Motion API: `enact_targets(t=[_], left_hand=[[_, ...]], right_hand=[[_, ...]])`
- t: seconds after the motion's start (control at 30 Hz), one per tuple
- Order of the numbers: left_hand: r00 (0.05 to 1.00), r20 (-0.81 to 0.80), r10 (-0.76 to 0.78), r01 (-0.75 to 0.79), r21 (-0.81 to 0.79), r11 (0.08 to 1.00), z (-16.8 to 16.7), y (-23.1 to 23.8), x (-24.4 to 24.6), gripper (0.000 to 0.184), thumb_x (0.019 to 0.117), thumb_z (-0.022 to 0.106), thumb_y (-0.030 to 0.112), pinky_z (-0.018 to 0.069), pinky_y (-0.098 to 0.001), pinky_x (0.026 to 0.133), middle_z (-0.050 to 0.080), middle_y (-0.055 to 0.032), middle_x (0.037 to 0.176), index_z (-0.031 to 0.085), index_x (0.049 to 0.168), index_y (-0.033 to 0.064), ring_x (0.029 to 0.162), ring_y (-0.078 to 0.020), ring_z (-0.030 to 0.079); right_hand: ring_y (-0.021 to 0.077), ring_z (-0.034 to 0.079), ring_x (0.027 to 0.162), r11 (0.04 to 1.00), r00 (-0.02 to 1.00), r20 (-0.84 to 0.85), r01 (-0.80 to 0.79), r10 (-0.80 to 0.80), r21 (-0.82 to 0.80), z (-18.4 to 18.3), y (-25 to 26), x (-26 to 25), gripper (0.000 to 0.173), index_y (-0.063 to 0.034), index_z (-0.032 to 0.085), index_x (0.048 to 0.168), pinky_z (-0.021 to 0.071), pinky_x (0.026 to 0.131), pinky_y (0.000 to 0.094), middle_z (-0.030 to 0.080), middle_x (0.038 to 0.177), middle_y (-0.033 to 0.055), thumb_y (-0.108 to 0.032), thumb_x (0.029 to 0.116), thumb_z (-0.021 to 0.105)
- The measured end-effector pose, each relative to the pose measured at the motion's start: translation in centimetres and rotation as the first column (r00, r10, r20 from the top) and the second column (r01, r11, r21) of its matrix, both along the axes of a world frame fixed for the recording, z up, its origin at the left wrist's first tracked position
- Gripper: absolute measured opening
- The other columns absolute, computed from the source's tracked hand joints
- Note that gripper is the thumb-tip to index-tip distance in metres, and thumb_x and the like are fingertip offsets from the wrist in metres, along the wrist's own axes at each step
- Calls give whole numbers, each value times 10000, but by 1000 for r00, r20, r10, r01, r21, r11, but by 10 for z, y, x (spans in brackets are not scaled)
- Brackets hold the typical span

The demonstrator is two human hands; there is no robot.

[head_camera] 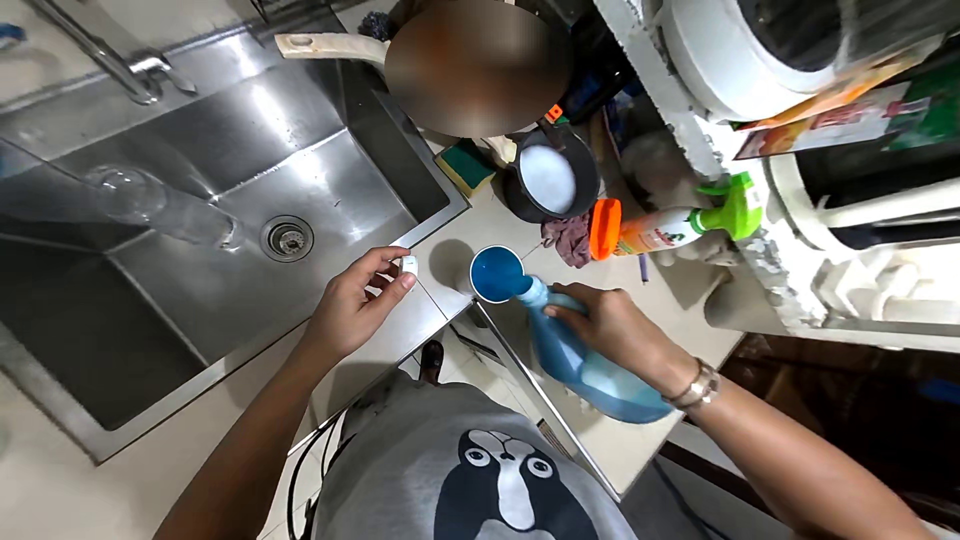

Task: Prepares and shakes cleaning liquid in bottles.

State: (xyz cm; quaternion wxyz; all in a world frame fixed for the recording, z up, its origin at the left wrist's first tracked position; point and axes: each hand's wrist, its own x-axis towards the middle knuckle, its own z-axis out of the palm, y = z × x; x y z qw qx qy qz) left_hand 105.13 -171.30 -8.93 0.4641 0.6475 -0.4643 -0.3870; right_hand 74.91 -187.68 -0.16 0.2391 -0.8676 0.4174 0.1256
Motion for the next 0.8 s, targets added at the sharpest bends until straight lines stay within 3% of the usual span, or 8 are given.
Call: enact_targets(t=[0.8], left_hand=[[1000,-23,-19,19,15,1000,-4,-4,-13,413,1002,633,356,558,-256,715,688,-26,1096,628,1350,135,892,-84,668]], right_hand=[[331,721,834,1000,998,54,-15,16,-20,-3,1,2,401,-23,711,1217,579,772,542,736,923,167,-363,1016,637]])
